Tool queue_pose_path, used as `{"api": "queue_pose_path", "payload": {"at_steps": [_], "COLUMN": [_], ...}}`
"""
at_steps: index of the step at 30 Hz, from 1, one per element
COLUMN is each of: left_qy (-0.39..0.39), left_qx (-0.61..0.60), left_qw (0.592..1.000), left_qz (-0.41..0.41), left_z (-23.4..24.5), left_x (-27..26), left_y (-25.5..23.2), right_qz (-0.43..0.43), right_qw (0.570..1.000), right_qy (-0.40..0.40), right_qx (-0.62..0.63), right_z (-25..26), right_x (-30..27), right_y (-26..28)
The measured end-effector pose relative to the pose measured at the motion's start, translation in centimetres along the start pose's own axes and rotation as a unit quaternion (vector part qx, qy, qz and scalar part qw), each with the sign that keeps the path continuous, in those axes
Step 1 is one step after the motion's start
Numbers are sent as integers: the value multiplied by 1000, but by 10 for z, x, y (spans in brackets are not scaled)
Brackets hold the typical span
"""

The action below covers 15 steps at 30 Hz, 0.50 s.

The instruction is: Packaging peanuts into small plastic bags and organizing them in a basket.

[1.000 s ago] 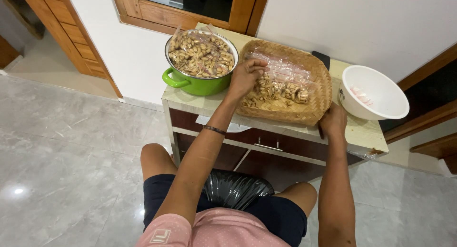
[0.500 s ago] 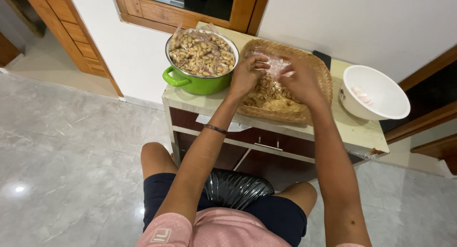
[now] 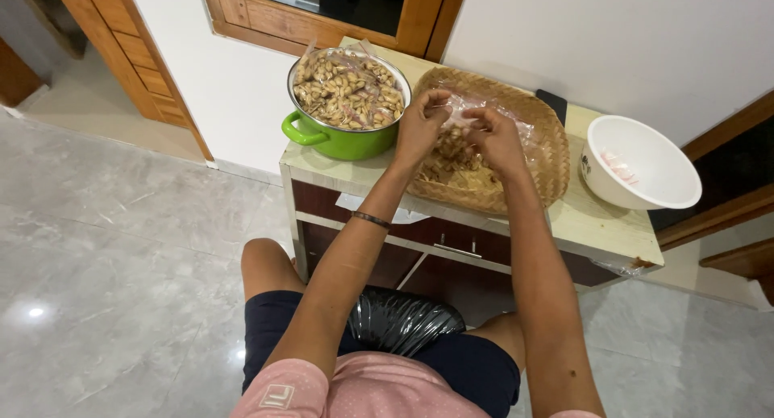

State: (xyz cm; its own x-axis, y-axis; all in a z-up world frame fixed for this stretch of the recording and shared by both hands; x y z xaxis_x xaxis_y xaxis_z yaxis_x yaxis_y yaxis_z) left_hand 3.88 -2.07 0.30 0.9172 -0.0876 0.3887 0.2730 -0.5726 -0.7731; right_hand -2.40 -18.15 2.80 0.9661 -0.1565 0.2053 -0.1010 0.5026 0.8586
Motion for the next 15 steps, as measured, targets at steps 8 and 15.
{"api": "queue_pose_path", "payload": {"at_steps": [8,15], "left_qy": [-38,-23], "left_qx": [50,153], "left_qw": [998,987], "left_qz": [-1,44], "left_z": [2,2], "left_x": [1,5], "left_y": [4,6], "right_qz": [32,91], "right_qw": [973,924], "right_qy": [35,13], "right_qx": [-227,-371], "right_z": [-27,-28], "right_x": [14,45], "right_y": [0,-37]}}
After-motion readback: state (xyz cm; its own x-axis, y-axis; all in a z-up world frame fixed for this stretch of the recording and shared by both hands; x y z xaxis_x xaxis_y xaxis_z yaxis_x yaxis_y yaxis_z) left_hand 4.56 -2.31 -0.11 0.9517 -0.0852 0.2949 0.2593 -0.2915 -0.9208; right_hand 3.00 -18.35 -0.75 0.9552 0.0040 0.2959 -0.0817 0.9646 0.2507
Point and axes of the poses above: each hand's wrist, its own x-axis towards the middle knuckle, its own z-axis out of the back of the hand, y = z × x, the point moved 3 cm from there along x, towards the middle knuckle, and after that the axes turned 14 degrees about -x, right-handed, at the moved point
